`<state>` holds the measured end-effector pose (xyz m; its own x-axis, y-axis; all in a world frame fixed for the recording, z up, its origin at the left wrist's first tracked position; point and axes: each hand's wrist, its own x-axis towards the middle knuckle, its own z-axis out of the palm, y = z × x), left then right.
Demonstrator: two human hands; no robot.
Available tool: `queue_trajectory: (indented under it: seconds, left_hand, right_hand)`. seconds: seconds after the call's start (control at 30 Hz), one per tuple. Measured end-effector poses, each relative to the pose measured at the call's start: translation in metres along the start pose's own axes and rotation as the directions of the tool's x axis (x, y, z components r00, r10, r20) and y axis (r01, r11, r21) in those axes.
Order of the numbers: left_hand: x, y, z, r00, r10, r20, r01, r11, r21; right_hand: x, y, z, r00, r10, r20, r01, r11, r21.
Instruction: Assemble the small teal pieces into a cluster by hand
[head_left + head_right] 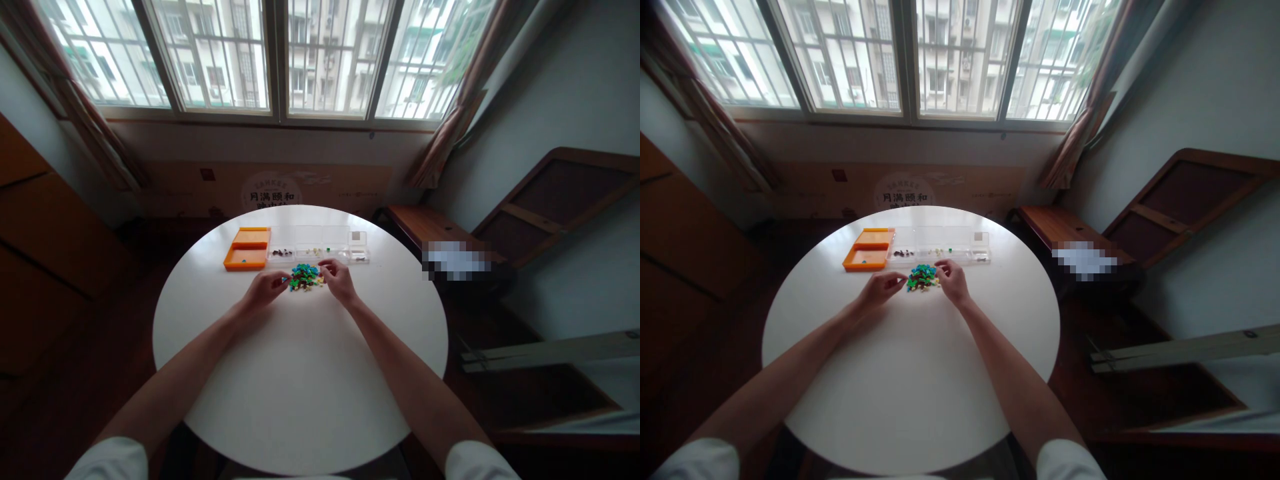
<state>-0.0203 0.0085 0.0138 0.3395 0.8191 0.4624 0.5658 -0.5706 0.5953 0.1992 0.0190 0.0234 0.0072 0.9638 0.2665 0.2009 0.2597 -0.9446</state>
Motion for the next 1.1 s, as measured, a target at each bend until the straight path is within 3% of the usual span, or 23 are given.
queue_trajectory:
  seconds: [0.17,0.37,0.87,1.1]
  left_hand:
    - [-0.002,0.000,0.005,0.996,0.052,0.075,-0.056,0.997,0.053]
    - [-0.002,0.003,0.004,0.993,0.079,0.085,-0.085,0.994,0.068]
    - [-0.002,0.004,0.005,0.992,0.086,0.096,-0.094,0.992,0.079]
    - [-0.001,0.002,0.005,0.994,0.064,0.091,-0.070,0.996,0.058]
  right_hand:
    - [0.000,0.004,-0.008,0.998,-0.057,0.010,0.057,0.939,-0.338]
    - [-0.004,0.007,-0.007,0.991,-0.046,0.124,0.102,0.864,-0.493]
    - [-0.008,0.007,-0.007,0.985,0.014,0.173,0.093,0.795,-0.599]
    - [-0.008,0.004,-0.006,0.988,-0.017,0.156,0.102,0.824,-0.558]
